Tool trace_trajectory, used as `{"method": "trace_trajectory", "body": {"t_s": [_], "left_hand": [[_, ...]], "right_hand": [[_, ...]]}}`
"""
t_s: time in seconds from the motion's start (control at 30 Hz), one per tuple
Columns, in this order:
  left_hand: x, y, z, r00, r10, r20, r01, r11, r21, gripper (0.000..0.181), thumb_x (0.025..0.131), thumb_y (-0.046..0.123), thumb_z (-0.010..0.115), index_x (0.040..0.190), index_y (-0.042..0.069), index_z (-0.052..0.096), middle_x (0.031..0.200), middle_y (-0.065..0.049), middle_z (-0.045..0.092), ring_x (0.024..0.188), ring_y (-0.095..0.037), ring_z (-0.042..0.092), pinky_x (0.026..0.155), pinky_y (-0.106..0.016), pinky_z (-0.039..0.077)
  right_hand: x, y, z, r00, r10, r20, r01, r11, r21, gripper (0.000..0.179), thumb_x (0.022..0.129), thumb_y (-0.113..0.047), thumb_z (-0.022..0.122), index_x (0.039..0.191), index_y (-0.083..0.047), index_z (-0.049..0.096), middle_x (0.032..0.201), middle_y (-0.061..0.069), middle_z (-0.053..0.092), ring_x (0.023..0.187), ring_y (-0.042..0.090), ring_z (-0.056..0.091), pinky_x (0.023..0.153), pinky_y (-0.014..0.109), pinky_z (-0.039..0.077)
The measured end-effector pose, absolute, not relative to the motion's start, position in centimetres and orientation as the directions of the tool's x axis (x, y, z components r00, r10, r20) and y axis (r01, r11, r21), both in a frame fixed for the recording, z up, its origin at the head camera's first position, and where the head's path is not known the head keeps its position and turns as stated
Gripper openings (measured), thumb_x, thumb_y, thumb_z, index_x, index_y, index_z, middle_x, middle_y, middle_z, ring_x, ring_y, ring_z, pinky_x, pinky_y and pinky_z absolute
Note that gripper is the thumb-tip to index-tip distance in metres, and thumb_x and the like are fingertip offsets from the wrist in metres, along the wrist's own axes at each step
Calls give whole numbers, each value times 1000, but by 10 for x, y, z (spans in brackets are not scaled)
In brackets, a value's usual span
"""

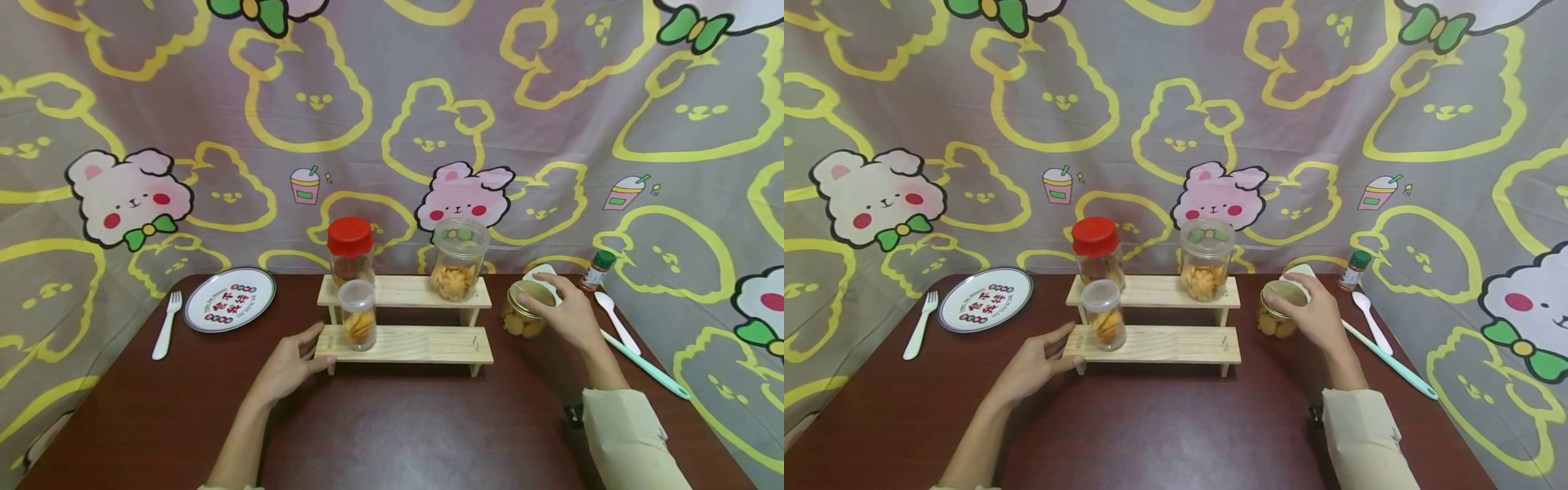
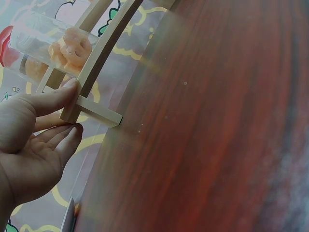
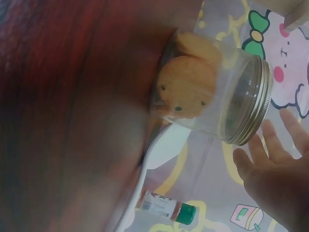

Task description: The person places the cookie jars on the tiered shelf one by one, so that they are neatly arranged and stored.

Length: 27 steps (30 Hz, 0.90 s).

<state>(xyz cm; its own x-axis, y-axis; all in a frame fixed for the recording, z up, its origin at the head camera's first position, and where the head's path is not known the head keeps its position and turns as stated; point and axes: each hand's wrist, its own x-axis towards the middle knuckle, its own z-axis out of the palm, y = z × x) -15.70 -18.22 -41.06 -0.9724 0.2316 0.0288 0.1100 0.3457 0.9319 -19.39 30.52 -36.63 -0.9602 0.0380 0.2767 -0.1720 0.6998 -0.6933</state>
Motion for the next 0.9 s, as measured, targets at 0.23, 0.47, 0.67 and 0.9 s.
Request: {"method": "trace_trajectory", "body": {"t_s": [0.23, 0.47, 0.67, 0.9], "left_hand": [[-157, -183, -411, -971, 238, 37, 120, 342, 932, 74, 90, 2, 76, 148, -17, 35, 154, -31, 35, 137, -39, 42, 108, -42, 42], [-159, -182, -413, -973, 229, 21, 102, 348, 932, 74, 89, 1, 76, 149, -15, 35, 155, -28, 35, 137, -37, 42, 108, -40, 43], [-158, -183, -412, -971, 239, 33, 116, 343, 932, 74, 90, 2, 76, 148, -16, 35, 154, -30, 35, 137, -39, 42, 107, -42, 43], [-157, -183, -411, -970, 240, 31, 114, 339, 934, 73, 90, 2, 76, 148, -16, 36, 154, -30, 36, 136, -39, 43, 107, -42, 43]], "right_hand": [[-199, 308, -371, -972, -3, 236, -169, 707, -687, 75, 89, -40, 78, 146, 0, 49, 147, 28, 47, 131, 48, 44, 101, 66, 39], [-199, 307, -372, -982, -1, 188, -128, 738, -663, 80, 89, -38, 79, 148, 3, 45, 147, 31, 45, 130, 50, 43, 100, 68, 40], [-199, 307, -372, -987, -11, 158, -113, 749, -653, 82, 88, -37, 80, 149, 5, 43, 148, 32, 44, 128, 50, 45, 100, 68, 41], [-201, 309, -376, -983, -39, 181, -149, 747, -648, 76, 86, -31, 82, 144, 5, 50, 142, 29, 51, 115, 43, 53, 90, 54, 46]]}}
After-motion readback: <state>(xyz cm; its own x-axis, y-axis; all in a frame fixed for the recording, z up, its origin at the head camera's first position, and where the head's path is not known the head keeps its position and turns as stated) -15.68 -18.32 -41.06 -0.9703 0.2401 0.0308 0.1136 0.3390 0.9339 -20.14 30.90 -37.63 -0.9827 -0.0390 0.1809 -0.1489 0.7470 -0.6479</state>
